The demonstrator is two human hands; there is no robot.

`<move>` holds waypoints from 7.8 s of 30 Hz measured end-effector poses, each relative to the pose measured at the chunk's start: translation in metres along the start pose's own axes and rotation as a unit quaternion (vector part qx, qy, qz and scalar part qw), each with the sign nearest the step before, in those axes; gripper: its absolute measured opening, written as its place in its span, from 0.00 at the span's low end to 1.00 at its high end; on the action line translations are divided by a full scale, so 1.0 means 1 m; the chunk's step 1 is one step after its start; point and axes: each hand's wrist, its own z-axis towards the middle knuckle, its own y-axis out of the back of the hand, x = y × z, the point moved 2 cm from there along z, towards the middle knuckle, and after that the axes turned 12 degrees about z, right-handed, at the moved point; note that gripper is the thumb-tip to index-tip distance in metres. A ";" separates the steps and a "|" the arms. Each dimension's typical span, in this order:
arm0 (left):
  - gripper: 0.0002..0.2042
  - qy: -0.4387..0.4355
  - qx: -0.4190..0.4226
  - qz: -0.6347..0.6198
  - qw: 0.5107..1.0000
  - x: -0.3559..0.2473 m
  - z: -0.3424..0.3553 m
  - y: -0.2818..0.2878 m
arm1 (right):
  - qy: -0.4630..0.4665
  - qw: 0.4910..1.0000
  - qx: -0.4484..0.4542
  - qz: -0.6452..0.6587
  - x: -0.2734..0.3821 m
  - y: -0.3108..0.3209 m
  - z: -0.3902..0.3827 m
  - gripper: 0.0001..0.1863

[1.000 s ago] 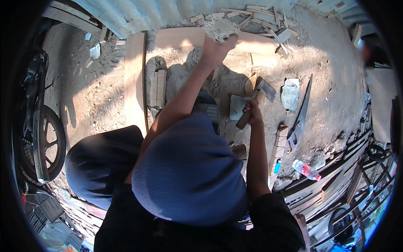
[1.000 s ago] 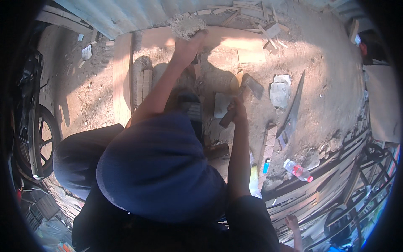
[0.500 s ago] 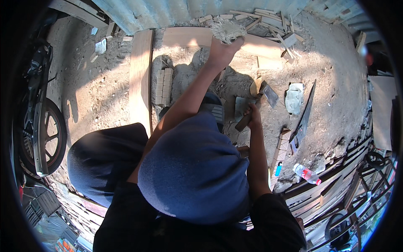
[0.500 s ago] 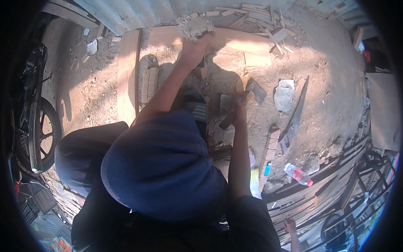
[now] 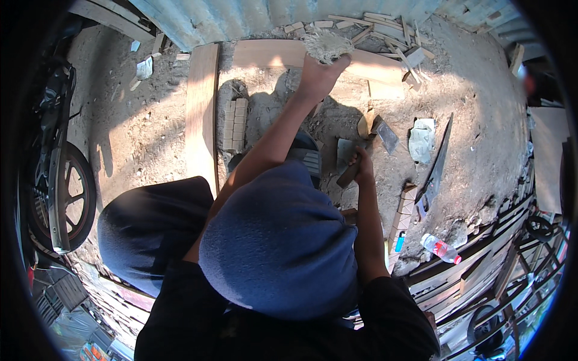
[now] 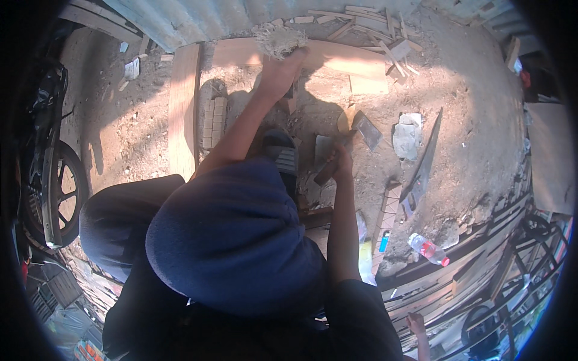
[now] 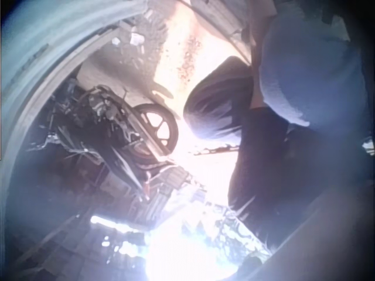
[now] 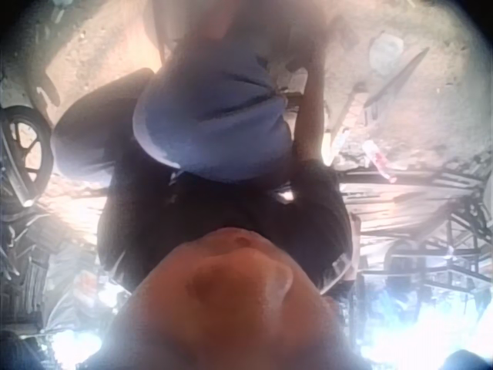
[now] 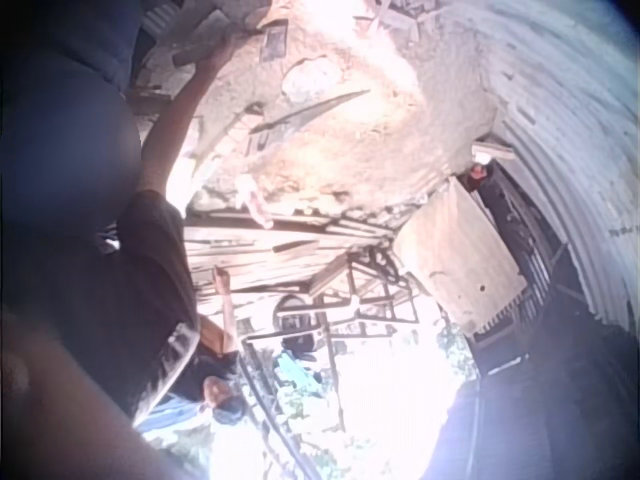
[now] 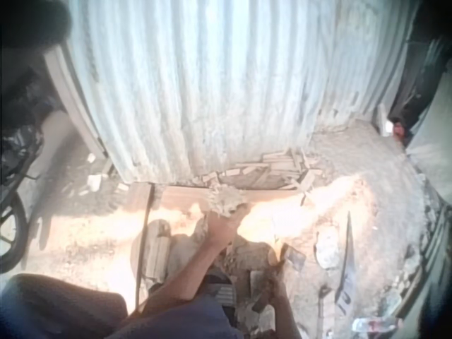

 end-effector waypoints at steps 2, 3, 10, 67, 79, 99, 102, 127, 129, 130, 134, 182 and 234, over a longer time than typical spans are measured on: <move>0.12 -0.015 -0.003 -0.014 1.000 -0.001 -0.001 -0.001 | -0.005 1.000 0.009 0.007 0.000 -0.002 -0.003 0.09; 0.12 -0.011 -0.001 -0.018 1.000 -0.001 -0.001 -0.001 | -0.006 1.000 0.012 0.011 0.001 -0.002 -0.003 0.09; 0.10 0.017 0.020 -0.014 1.000 0.007 0.001 -0.001 | 0.005 1.000 0.024 0.005 0.002 -0.003 -0.005 0.10; 0.16 -0.045 -0.013 0.048 0.998 -0.012 0.000 -0.008 | 0.250 0.903 0.090 -0.337 0.112 -0.174 -0.202 0.10; 0.16 -0.194 -0.028 0.049 0.979 -0.003 0.006 -0.018 | 0.365 0.642 0.170 -0.653 0.122 -0.281 -0.296 0.16; 0.17 -0.137 -0.034 0.075 0.987 0.007 0.004 -0.023 | 0.330 0.721 0.112 -0.599 0.138 -0.281 -0.309 0.16; 0.15 -0.166 -0.034 0.094 0.981 0.004 0.001 -0.021 | 0.351 0.768 0.120 -0.522 0.145 -0.291 -0.331 0.14; 0.16 -0.264 0.022 0.196 0.944 0.013 0.005 -0.028 | 0.445 0.661 0.197 -0.570 0.129 -0.255 -0.299 0.12; 0.16 -0.235 0.017 0.173 0.956 0.007 0.001 -0.029 | 0.425 0.655 0.222 -0.584 0.134 -0.248 -0.299 0.13; 0.16 -0.218 0.014 0.165 0.962 0.006 -0.002 -0.027 | 0.410 0.666 0.216 -0.584 0.136 -0.251 -0.304 0.13; 0.13 -0.284 0.013 0.194 0.939 0.015 0.004 -0.020 | 0.404 0.702 0.178 -0.558 0.141 -0.264 -0.324 0.14; 0.05 -0.089 0.006 0.079 0.993 0.022 -0.005 -0.002 | 0.050 0.904 0.037 -0.424 0.082 -0.090 -0.155 0.16; 0.12 -0.012 -0.017 0.107 0.994 0.015 0.011 0.014 | 0.163 0.760 0.329 -0.537 0.006 -0.199 0.013 0.24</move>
